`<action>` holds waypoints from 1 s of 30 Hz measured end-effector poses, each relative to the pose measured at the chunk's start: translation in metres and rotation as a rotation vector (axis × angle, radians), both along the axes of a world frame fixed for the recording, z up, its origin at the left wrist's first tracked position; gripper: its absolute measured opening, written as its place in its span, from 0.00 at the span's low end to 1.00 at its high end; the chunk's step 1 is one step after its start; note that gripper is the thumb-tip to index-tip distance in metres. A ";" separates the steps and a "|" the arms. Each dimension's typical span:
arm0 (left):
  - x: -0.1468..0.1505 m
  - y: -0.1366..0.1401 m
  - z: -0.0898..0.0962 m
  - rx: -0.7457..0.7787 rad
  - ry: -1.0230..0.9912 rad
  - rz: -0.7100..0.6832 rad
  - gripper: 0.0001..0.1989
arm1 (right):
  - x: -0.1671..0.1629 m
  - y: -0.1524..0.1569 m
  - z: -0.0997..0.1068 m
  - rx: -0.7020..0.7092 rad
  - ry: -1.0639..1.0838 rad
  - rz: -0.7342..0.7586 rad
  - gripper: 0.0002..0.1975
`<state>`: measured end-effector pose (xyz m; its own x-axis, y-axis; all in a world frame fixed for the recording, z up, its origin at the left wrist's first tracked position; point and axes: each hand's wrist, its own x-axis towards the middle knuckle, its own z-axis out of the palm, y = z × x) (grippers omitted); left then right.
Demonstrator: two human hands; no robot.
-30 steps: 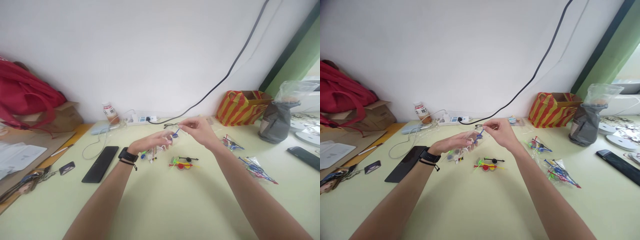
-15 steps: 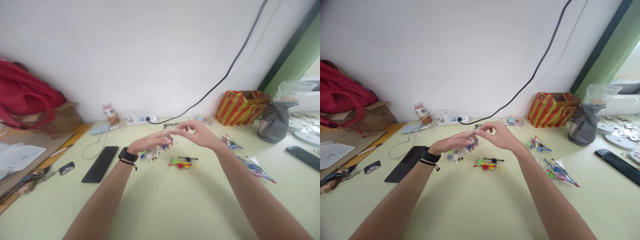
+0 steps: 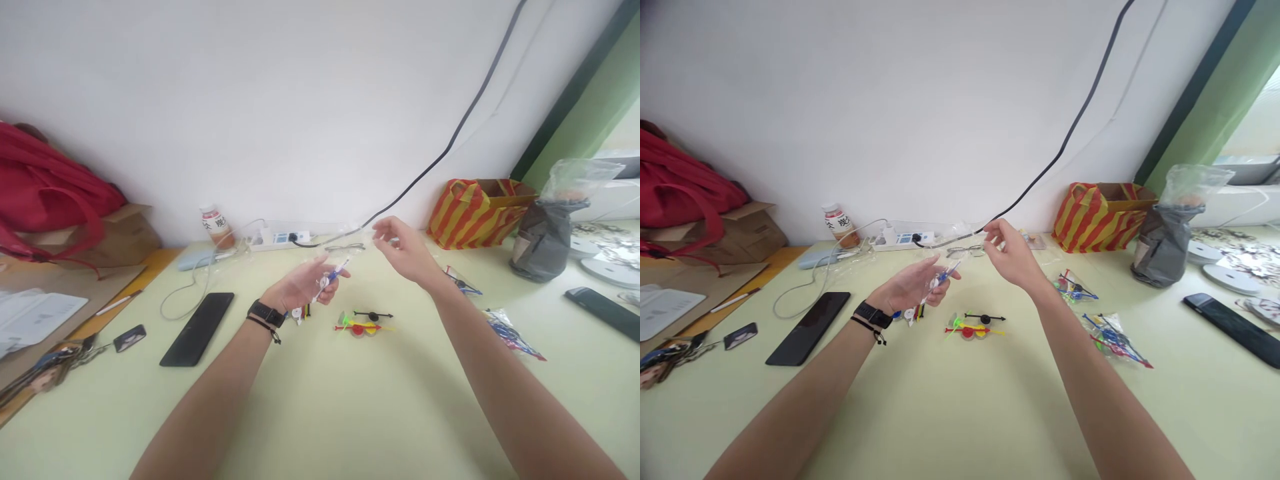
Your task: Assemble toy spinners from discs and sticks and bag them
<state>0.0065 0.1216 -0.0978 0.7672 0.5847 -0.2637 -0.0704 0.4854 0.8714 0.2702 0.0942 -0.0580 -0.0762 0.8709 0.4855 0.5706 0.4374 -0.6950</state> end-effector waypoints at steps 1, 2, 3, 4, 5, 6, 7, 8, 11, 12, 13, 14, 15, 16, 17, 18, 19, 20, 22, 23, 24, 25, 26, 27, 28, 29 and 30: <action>0.000 0.003 -0.002 -0.012 -0.010 0.064 0.25 | 0.004 0.003 -0.005 -0.070 -0.066 -0.013 0.10; -0.001 0.006 -0.004 -0.016 -0.012 0.139 0.23 | 0.007 0.005 -0.009 -0.159 -0.155 0.034 0.09; 0.000 0.008 -0.006 -0.012 -0.006 0.225 0.20 | 0.009 0.006 -0.014 -0.253 -0.250 0.129 0.08; 0.000 0.010 -0.007 -0.005 0.006 0.309 0.18 | 0.009 0.006 -0.018 -0.344 -0.341 0.253 0.07; 0.001 0.012 -0.008 0.000 0.018 0.381 0.16 | 0.008 0.005 -0.022 -0.425 -0.414 0.382 0.07; 0.002 0.013 -0.008 0.002 0.027 0.439 0.14 | 0.004 0.005 -0.025 -0.492 -0.467 0.495 0.09; 0.003 0.013 -0.009 0.000 0.033 0.479 0.12 | 0.000 0.004 -0.029 -0.542 -0.504 0.578 0.11; 0.004 0.013 -0.010 0.003 0.035 0.505 0.10 | -0.005 0.003 -0.032 -0.578 -0.534 0.629 0.12; 0.004 0.013 -0.011 0.074 0.036 0.536 0.11 | -0.018 0.003 -0.038 -0.602 -0.592 0.664 0.08; 0.004 0.012 -0.012 0.117 0.048 0.531 0.12 | -0.019 0.004 -0.039 -0.590 -0.594 0.659 0.06; 0.003 0.012 -0.013 0.164 0.065 0.517 0.14 | -0.018 0.004 -0.038 -0.576 -0.582 0.648 0.05; 0.002 0.013 -0.015 0.212 0.087 0.498 0.15 | -0.016 0.004 -0.037 -0.565 -0.554 0.634 0.05; 0.001 0.013 -0.016 0.260 0.116 0.480 0.16 | -0.011 0.005 -0.034 -0.555 -0.520 0.616 0.05; 0.000 0.014 -0.018 0.307 0.149 0.470 0.18 | -0.006 0.005 -0.031 -0.542 -0.485 0.593 0.04; -0.001 0.014 -0.020 0.352 0.183 0.469 0.20 | 0.000 0.005 -0.028 -0.524 -0.448 0.557 0.04; -0.002 0.015 -0.021 0.392 0.214 0.476 0.23 | 0.007 0.005 -0.024 -0.495 -0.415 0.508 0.04; -0.002 0.016 -0.022 0.428 0.240 0.484 0.25 | 0.014 0.005 -0.020 -0.459 -0.379 0.444 0.04; -0.002 0.016 -0.023 0.463 0.261 0.491 0.27 | 0.021 0.006 -0.016 -0.416 -0.330 0.367 0.04; -0.002 0.016 -0.022 0.546 0.287 0.476 0.29 | 0.031 0.007 -0.009 -0.319 -0.196 0.202 0.07; -0.002 0.016 -0.021 0.598 0.295 0.452 0.29 | 0.035 0.007 -0.005 -0.257 -0.108 0.123 0.08; -0.002 0.015 -0.020 0.652 0.302 0.423 0.28 | 0.037 0.007 -0.002 -0.189 -0.010 0.052 0.09; -0.002 0.014 -0.018 0.706 0.307 0.393 0.27 | 0.037 0.006 0.002 -0.115 0.092 -0.009 0.09; -0.002 0.013 -0.016 0.755 0.313 0.366 0.27 | 0.036 0.005 0.005 -0.043 0.191 -0.057 0.10; -0.002 0.012 -0.015 0.797 0.319 0.345 0.26 | 0.035 0.003 0.008 0.018 0.278 -0.090 0.11; -0.002 0.011 -0.013 0.831 0.323 0.333 0.25 | 0.032 0.001 0.012 0.061 0.345 -0.108 0.13; -0.002 0.011 -0.012 0.856 0.326 0.327 0.24 | 0.030 -0.001 0.014 0.084 0.386 -0.111 0.13; -0.001 0.010 -0.010 0.874 0.328 0.325 0.24 | 0.026 -0.003 0.017 0.090 0.402 -0.106 0.14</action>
